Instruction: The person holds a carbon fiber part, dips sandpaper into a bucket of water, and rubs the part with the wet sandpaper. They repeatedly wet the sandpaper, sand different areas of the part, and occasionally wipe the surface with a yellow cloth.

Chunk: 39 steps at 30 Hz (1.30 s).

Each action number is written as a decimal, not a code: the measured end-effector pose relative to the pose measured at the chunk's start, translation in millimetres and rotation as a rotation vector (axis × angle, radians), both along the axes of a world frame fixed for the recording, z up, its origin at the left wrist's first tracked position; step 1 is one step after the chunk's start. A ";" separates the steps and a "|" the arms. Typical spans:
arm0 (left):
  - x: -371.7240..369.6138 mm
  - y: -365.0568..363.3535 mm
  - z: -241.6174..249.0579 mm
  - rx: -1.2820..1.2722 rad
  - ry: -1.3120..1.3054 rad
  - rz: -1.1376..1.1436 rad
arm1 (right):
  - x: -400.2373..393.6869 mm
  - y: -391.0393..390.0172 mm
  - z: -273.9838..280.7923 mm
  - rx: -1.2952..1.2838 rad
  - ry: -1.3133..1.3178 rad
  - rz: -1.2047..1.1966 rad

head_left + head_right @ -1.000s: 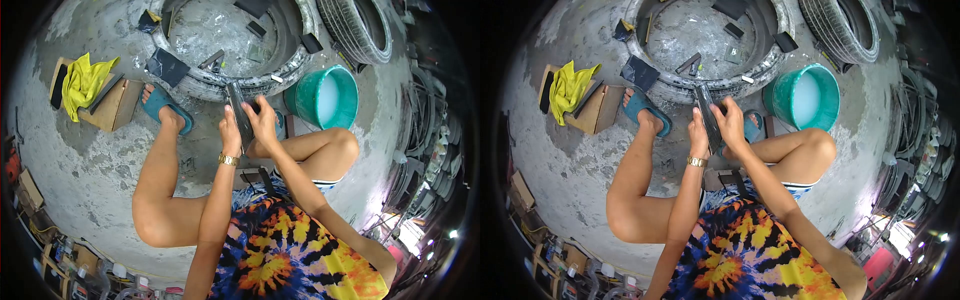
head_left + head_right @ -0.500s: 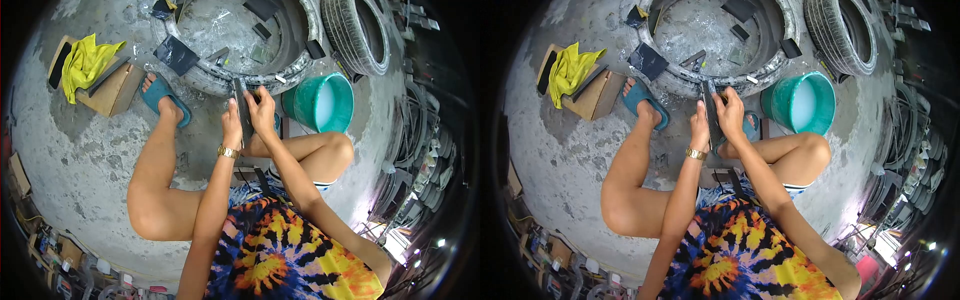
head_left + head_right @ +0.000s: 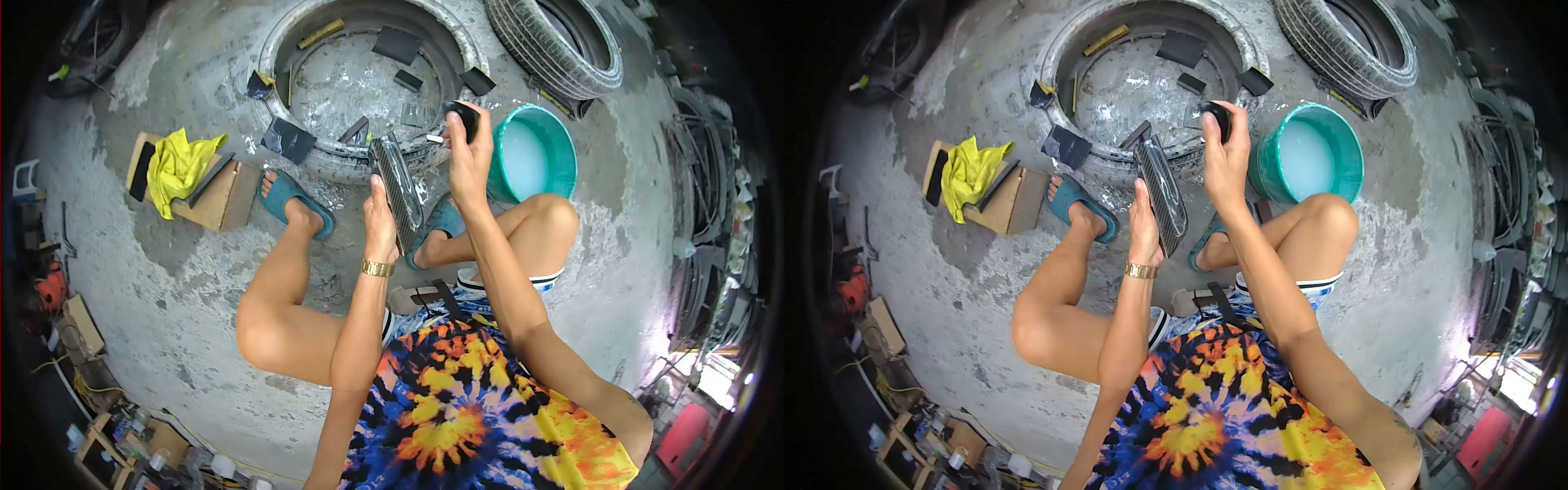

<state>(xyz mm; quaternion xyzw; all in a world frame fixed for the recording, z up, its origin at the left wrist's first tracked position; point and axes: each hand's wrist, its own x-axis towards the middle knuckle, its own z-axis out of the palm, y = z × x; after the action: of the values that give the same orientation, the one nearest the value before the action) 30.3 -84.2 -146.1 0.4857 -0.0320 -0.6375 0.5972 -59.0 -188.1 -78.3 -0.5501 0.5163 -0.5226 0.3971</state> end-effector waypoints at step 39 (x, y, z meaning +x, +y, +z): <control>185.6 314.6 -34.9 0.312 -0.243 1.299 | 454.7 18.0 -138.0 -0.449 1.017 1.244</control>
<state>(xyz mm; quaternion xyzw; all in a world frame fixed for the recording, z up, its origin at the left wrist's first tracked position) 215.9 230.4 -181.0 0.5552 0.2918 -0.0876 0.7739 395.7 -170.1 -216.3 -0.9699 0.1181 0.0135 0.2127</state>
